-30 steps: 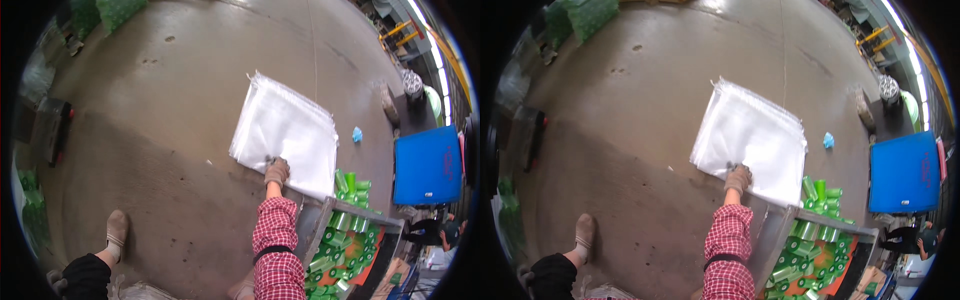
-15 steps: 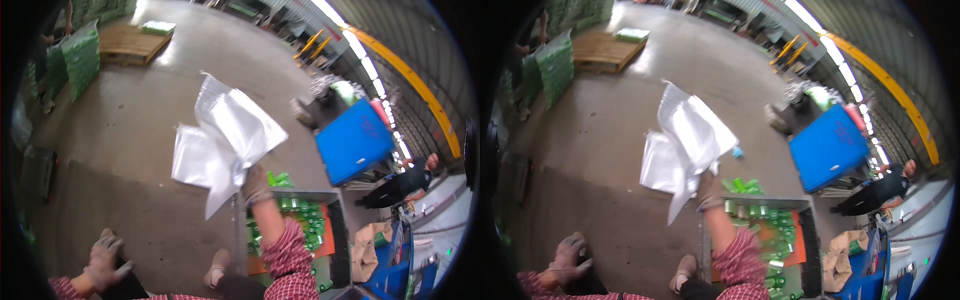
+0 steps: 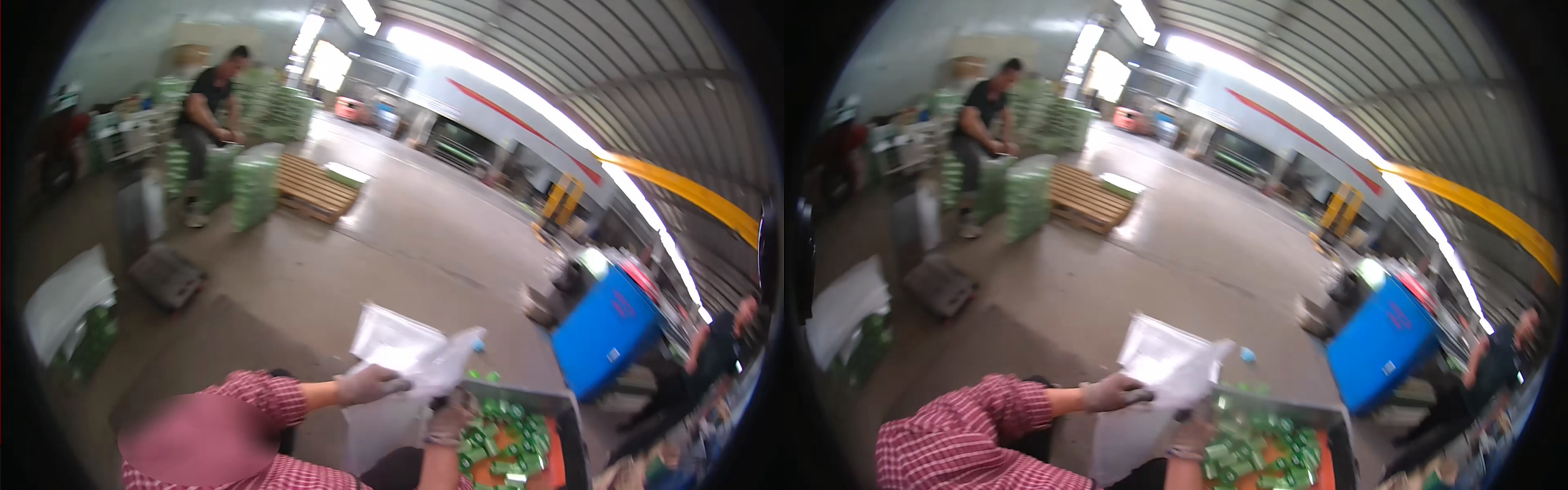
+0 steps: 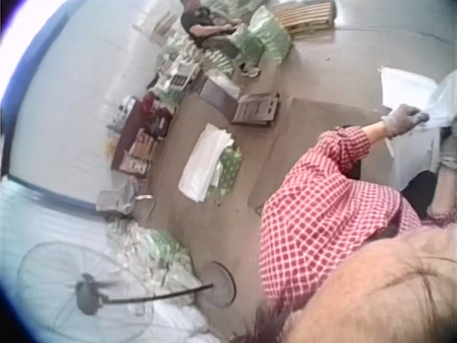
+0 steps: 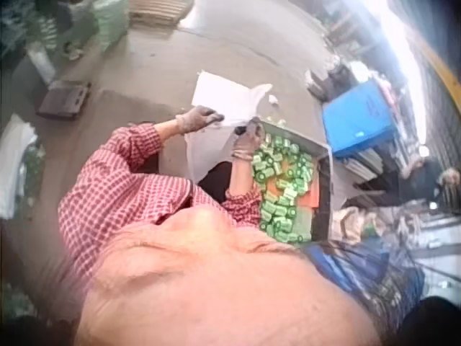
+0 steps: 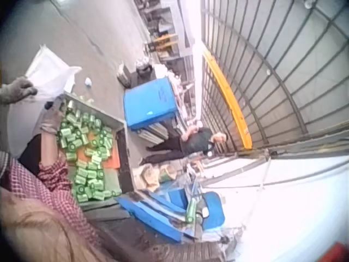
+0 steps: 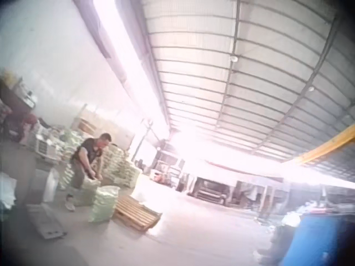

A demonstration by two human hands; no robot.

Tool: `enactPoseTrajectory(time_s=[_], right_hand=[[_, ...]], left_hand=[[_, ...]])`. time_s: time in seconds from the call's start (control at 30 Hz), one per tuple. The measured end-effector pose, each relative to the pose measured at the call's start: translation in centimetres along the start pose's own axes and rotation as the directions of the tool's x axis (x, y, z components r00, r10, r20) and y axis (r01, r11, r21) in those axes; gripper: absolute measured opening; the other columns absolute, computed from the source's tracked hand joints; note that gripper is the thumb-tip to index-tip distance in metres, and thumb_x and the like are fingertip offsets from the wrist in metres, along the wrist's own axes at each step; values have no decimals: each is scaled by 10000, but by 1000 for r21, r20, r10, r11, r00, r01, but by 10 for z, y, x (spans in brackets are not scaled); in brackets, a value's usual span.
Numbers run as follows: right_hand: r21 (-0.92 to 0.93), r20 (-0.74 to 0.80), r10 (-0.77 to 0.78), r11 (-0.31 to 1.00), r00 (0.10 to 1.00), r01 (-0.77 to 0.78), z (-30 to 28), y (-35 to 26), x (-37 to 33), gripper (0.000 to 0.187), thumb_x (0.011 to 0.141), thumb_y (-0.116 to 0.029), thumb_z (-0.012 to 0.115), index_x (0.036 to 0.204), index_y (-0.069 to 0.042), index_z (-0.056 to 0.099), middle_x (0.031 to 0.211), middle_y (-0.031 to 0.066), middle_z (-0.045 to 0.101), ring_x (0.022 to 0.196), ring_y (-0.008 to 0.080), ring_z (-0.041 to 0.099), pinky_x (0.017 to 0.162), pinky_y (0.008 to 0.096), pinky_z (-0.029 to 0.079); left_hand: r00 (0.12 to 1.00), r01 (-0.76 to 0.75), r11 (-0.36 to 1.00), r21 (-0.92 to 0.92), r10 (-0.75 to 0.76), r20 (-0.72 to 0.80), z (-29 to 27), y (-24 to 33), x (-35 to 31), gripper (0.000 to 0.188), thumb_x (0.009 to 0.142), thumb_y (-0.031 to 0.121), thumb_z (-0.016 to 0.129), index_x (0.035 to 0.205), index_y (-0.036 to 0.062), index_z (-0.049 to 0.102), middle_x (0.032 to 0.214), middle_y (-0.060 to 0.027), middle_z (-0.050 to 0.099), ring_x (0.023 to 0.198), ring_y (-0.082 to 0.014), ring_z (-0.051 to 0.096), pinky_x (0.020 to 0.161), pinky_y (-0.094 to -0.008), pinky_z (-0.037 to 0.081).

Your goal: The recorder is packing small rolls of green plastic film from a metal tray into a large plastic bag.

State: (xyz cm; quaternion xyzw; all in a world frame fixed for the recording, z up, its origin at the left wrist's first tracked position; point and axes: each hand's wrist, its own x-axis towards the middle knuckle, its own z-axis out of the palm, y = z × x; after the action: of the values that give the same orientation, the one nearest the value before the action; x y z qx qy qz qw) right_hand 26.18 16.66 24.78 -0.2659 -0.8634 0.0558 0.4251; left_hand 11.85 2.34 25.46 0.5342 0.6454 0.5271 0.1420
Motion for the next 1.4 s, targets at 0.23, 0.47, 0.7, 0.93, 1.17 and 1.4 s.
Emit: enactPoseTrajectory(time_s=[0.23,0.47,0.7,0.93,1.17,1.4], right_hand=[[361,-56,514,810,856,-462,-69,33,-37,420,944,-278,360,1045,84,546,956,251,585,812,300,556,730,378,444],[696,-7,644,552,765,-458,-141,-15,-100,262,851,-175,494,1009,18,576,912,178,597,828,288,579,760,357,472],[361,116,-360,883,926,298,-111,-88,-36,233,849,-134,536,1002,35,581,922,187,623,848,312,607,727,414,486],[3,714,-1,1000,700,-2,-6,-75,-31,406,822,-226,591,1142,13,518,1030,189,608,963,313,587,779,436,472],[106,715,-17,991,698,-84,6,-71,-38,380,828,-224,573,1124,10,531,1045,184,603,955,316,587,786,433,470],[165,724,-69,983,686,-75,23,-56,-22,356,834,-222,554,1106,8,543,1060,178,599,947,319,587,793,429,468]], left_hand=[[939,-26,878,477,186,-291,-109,67,70,370,881,376,445,832,67,642,677,-140,621,613,-290,610,555,-405,468],[831,-522,170,836,322,453,-77,180,45,82,696,143,572,718,84,624,653,-100,633,608,-265,633,528,-364,501],[905,-397,339,853,297,304,14,148,58,123,656,87,611,737,111,700,700,-18,662,679,-204,638,496,-363,483],[894,-447,568,691,290,341,14,135,-31,120,586,154,617,667,101,689,647,-103,641,610,-237,640,484,-373,496],[871,-196,977,77,138,471,84,-20,-56,293,826,196,490,1069,98,620,1074,-82,610,975,-203,571,799,-303,463],[796,339,663,667,-580,172,-59,-40,-108,375,771,230,567,1101,54,594,1056,-141,616,1018,-280,570,887,-362,428]])
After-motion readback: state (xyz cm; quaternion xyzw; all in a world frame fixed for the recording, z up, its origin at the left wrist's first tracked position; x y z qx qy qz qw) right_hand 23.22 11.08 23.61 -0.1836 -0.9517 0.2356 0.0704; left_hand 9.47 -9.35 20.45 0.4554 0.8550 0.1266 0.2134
